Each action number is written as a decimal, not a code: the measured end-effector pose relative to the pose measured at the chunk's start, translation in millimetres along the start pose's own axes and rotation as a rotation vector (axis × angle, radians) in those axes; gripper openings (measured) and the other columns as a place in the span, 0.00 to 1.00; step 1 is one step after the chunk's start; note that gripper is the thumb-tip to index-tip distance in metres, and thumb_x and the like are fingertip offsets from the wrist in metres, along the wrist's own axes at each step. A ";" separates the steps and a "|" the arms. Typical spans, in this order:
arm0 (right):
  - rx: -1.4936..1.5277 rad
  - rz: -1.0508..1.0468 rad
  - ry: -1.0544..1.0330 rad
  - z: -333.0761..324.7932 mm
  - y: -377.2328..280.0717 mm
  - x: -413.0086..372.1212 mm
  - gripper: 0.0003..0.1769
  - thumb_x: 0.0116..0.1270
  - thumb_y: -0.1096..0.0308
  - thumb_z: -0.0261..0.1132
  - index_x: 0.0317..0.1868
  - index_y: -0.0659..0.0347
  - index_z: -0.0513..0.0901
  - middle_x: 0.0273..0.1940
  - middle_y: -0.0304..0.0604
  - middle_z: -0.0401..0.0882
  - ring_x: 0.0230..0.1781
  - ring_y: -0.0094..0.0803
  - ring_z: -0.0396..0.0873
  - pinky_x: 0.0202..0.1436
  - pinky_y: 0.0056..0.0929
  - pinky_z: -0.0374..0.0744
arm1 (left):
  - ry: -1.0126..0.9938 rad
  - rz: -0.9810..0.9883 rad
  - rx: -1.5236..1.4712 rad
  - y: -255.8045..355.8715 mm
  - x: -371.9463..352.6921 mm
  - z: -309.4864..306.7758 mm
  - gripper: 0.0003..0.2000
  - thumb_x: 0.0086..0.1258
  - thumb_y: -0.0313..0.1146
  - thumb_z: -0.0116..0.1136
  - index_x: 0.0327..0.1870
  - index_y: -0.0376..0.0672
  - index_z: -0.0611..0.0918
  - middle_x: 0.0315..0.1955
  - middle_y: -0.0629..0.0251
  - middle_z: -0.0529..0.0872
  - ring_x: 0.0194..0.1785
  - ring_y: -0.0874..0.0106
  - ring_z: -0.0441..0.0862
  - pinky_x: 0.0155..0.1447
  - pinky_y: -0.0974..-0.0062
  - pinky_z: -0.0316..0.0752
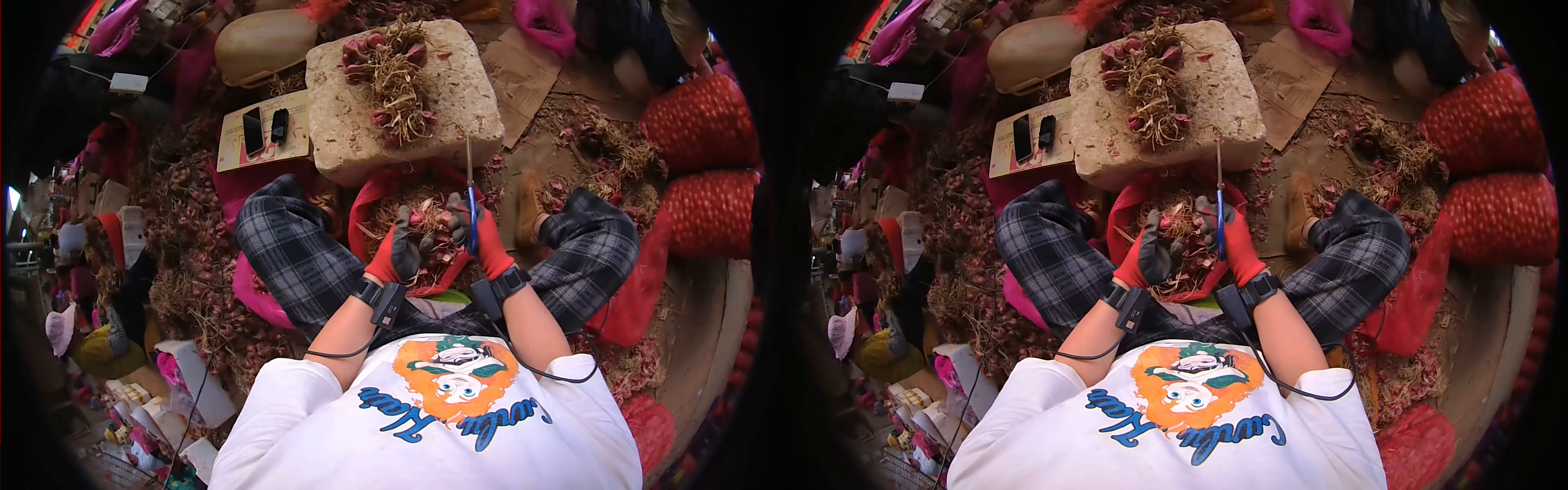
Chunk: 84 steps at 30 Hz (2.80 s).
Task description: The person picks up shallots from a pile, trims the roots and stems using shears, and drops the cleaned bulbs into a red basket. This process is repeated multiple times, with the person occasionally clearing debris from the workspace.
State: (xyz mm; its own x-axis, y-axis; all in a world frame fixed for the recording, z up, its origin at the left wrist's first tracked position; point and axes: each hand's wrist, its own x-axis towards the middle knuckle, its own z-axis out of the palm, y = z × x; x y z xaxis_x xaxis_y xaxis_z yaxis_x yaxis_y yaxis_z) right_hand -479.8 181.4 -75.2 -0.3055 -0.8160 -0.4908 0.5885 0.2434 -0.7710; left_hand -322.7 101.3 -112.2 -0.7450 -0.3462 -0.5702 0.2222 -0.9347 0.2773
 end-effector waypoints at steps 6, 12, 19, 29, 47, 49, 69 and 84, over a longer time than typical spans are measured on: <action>-0.083 -0.036 -0.063 1.5 34.0 5.2 0.12 0.62 0.68 0.62 0.45 0.62 0.76 0.27 0.36 0.77 0.19 0.21 0.74 0.19 0.22 0.74 | 0.028 -0.087 0.232 -9.0 -3.2 4.2 0.27 0.71 0.62 0.38 0.52 0.49 0.77 0.34 0.70 0.82 0.28 0.81 0.75 0.27 0.85 0.68; 0.471 0.364 -0.208 -33.9 36.5 26.8 0.13 0.64 0.67 0.59 0.45 0.66 0.75 0.25 0.40 0.76 0.18 0.26 0.75 0.18 0.25 0.75 | 0.096 -0.148 0.073 -8.4 9.3 4.1 0.23 0.69 0.60 0.45 0.45 0.47 0.76 0.33 0.70 0.79 0.30 0.79 0.77 0.29 0.83 0.73; 0.113 0.206 -0.083 -31.0 21.1 8.8 0.12 0.63 0.66 0.61 0.43 0.64 0.76 0.26 0.42 0.79 0.16 0.26 0.75 0.19 0.24 0.76 | -0.027 -0.179 0.169 -14.7 6.9 -5.7 0.21 0.71 0.57 0.45 0.46 0.49 0.75 0.31 0.73 0.77 0.30 0.80 0.76 0.31 0.83 0.73; -0.640 0.016 0.001 -25.9 -5.6 4.2 0.19 0.60 0.52 0.65 0.39 0.59 0.76 0.30 0.42 0.78 0.25 0.31 0.79 0.27 0.28 0.77 | -0.072 -0.205 -0.222 -1.2 12.3 -22.5 0.24 0.63 0.59 0.55 0.48 0.47 0.76 0.35 0.69 0.80 0.27 0.80 0.73 0.30 0.85 0.70; -1.433 -0.405 0.001 -15.6 -34.8 -80.4 0.21 0.50 0.45 0.69 0.33 0.54 0.82 0.28 0.45 0.79 0.29 0.44 0.79 0.32 0.39 0.75 | -0.090 -0.331 -0.439 14.4 14.2 -19.3 0.20 0.62 0.62 0.52 0.34 0.54 0.78 0.18 0.80 0.71 0.21 0.83 0.69 0.28 0.85 0.64; -1.438 -0.409 0.012 -14.9 -35.1 -81.4 0.21 0.51 0.44 0.68 0.33 0.53 0.82 0.27 0.45 0.79 0.28 0.44 0.79 0.31 0.39 0.75 | -0.139 -0.330 -0.462 13.2 16.0 -21.2 0.20 0.63 0.61 0.53 0.35 0.52 0.79 0.19 0.79 0.72 0.21 0.82 0.70 0.29 0.84 0.66; -1.682 -0.250 -0.137 -35.0 -0.4 -76.4 0.21 0.54 0.47 0.65 0.36 0.56 0.76 0.29 0.46 0.80 0.32 0.43 0.80 0.37 0.39 0.75 | 0.108 -0.432 -0.357 1.7 13.4 -30.0 0.23 0.65 0.61 0.49 0.27 0.48 0.72 0.17 0.72 0.69 0.16 0.80 0.64 0.18 0.85 0.62; -1.588 -0.305 -0.121 -26.0 27.1 -60.2 0.23 0.60 0.45 0.60 0.37 0.59 0.75 0.29 0.47 0.80 0.34 0.42 0.81 0.35 0.39 0.77 | 0.178 -0.234 0.137 -11.3 15.1 -44.0 0.19 0.70 0.55 0.46 0.28 0.49 0.70 0.18 0.73 0.68 0.15 0.80 0.62 0.17 0.85 0.60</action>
State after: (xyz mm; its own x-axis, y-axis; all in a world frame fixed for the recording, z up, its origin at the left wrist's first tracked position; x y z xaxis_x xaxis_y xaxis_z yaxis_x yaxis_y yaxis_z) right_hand -464.9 250.7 -77.0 -0.1572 -0.9485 -0.2750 -0.8282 0.2783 -0.4864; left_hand -308.7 103.1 -157.9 -0.6416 -0.1432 -0.7536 -0.0377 -0.9753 0.2175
